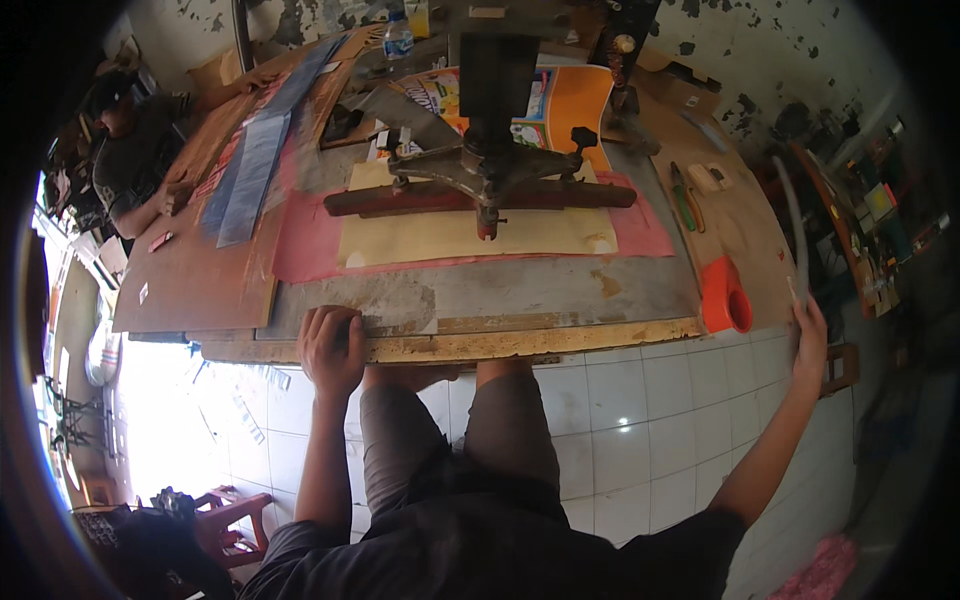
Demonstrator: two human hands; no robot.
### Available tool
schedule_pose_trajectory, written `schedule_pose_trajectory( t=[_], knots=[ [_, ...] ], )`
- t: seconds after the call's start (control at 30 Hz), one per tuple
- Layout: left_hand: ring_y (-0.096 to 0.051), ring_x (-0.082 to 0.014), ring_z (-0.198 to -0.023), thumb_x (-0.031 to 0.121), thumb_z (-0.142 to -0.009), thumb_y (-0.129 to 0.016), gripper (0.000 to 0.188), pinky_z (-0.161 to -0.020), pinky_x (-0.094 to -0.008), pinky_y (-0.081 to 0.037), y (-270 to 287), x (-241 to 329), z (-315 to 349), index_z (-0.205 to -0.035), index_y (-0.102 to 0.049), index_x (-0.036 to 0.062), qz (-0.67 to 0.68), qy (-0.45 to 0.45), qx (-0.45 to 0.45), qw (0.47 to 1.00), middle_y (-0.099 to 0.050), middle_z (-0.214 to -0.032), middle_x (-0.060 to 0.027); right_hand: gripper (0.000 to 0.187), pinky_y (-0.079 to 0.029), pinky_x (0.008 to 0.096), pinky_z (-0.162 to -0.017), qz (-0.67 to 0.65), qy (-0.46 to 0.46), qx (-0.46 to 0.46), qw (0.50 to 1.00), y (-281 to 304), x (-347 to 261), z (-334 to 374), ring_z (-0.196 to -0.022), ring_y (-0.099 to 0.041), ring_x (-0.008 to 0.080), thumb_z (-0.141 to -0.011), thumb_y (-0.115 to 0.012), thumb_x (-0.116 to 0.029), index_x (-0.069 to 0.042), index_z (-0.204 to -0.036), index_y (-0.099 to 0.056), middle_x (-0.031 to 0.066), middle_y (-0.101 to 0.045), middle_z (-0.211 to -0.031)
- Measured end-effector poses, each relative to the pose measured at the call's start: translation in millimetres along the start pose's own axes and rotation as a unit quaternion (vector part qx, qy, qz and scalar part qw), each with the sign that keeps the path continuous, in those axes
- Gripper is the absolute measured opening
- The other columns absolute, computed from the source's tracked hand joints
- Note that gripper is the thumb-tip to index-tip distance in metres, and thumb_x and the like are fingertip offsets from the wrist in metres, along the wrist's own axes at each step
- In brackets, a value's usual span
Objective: The person prepares a mechanical press by applying tape to a wooden board, positioning it on a workbench, and using pliers and a metal ruler to adjust the press head components.
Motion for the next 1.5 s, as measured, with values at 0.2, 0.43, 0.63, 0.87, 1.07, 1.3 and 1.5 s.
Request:
schedule_pose_trajectory(
  t=[0.2, 0.43, 0.63, 0.87, 1.07, 1.3, 1.5],
  knots=[
    [-0.066, -0.0337, -0.09, 0.011, -0.091, -0.071, 0.005, -0.081, -0.0454, -0.052, 0, -3, 3, -0.092, -0.071, 0.0065, 0.011, 0.005, 0.005, 1.0, -0.07, -0.092, -0.0097, 0.054, -0.046, 0.0254, -0.051, -0.113, 0.034, -0.096, 0.988, -38, -2, 234, -0.062, -0.058, 0.0099, -0.107, -0.067, -0.041, -0.002, -0.143, -0.056, 0.0028, -0.062, -0.086],
    [-0.066, -0.0307, -0.094, 0.016, -0.091, -0.074, 0.008, -0.084, -0.0438, -0.052, 2, -7, 6, -0.093, -0.073, 0.0086, 0.02, -0.003, -0.008, 1.0, -0.071, -0.094, -0.0065, 0.037, -0.045, 0.031, -0.042, -0.242, -0.115, -0.354, 0.896, -115, 38, 373, -0.045, -0.053, 0.0166, -0.109, -0.064, -0.036, 0.001, -0.115, -0.063, 0.0082, -0.059, -0.064],
    [-0.067, -0.0317, -0.099, 0.018, -0.092, -0.075, 0.017, -0.088, -0.0445, -0.051, 4, -8, 3, -0.105, -0.073, 0.0072, 0.065, 0.022, -0.033, 0.997, -0.071, -0.1, -0.0075, 0.03, -0.05, 0.03, -0.061, -0.148, -0.234, -0.492, 0.825, -207, 8, 424, -0.065, -0.059, 0.0154, -0.113, -0.051, -0.019, 0.002, -0.132, -0.061, 0.0091, -0.064, -0.081],
    [-0.061, -0.0362, -0.125, 0.024, -0.093, -0.077, 0.041, -0.107, -0.0473, -0.048, -27, 21, -29, -0.128, -0.069, 0.0049, 0.102, -0.057, -0.182, 0.976, -0.064, -0.128, -0.0145, 0.04, -0.057, 0.031, -0.069, -0.192, -0.273, -0.502, 0.798, -281, -21, 414, -0.069, -0.068, 0.0183, -0.116, -0.043, -0.021, 0.001, -0.149, -0.051, 0.0152, -0.071, -0.093],
    [-0.053, -0.0376, -0.138, 0.037, -0.097, -0.073, 0.059, -0.117, -0.049, -0.042, -83, 31, -58, -0.143, -0.06, 0.0029, 0.082, -0.18, -0.263, 0.944, -0.058, -0.144, -0.0189, 0.045, -0.058, 0.032, -0.076, -0.137, -0.246, -0.537, 0.795, -320, -48, 406, -0.08, -0.075, 0.021, -0.116, -0.043, -0.022, -0.001, -0.156, -0.046, 0.0206, -0.077, -0.112],
    [-0.052, -0.0392, -0.141, 0.036, -0.096, -0.073, 0.062, -0.12, -0.0503, -0.041, -112, 33, -54, -0.144, -0.059, -0.0008, 0.078, -0.177, -0.275, 0.942, -0.056, -0.151, -0.0202, 0.042, -0.053, 0.0275, -0.073, -0.162, -0.19, -0.537, 0.806, -335, -43, 415, -0.082, -0.076, 0.0192, -0.117, -0.043, -0.023, -0.003, -0.153, -0.046, 0.0195, -0.079, -0.11],
    [-0.053, -0.0416, -0.143, 0.031, -0.095, -0.073, 0.061, -0.124, -0.0521, -0.038, -107, 32, -54, -0.146, -0.058, 0.0, 0.113, -0.151, -0.269, 0.945, -0.054, -0.156, -0.0207, 0.035, -0.054, 0.0283, -0.075, -0.204, -0.195, -0.532, 0.798, -347, -39, 410, -0.081, -0.073, 0.0173, -0.116, -0.048, -0.02, 0.0, -0.145, -0.051, 0.0162, -0.077, -0.1]
  ],
)
Point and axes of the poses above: each hand's wrist, its own z-axis away from the middle knuckle, its own y-axis out of the back of the hand, x = y × z, the point moved 7 cm from there along -z, towards the middle knuckle
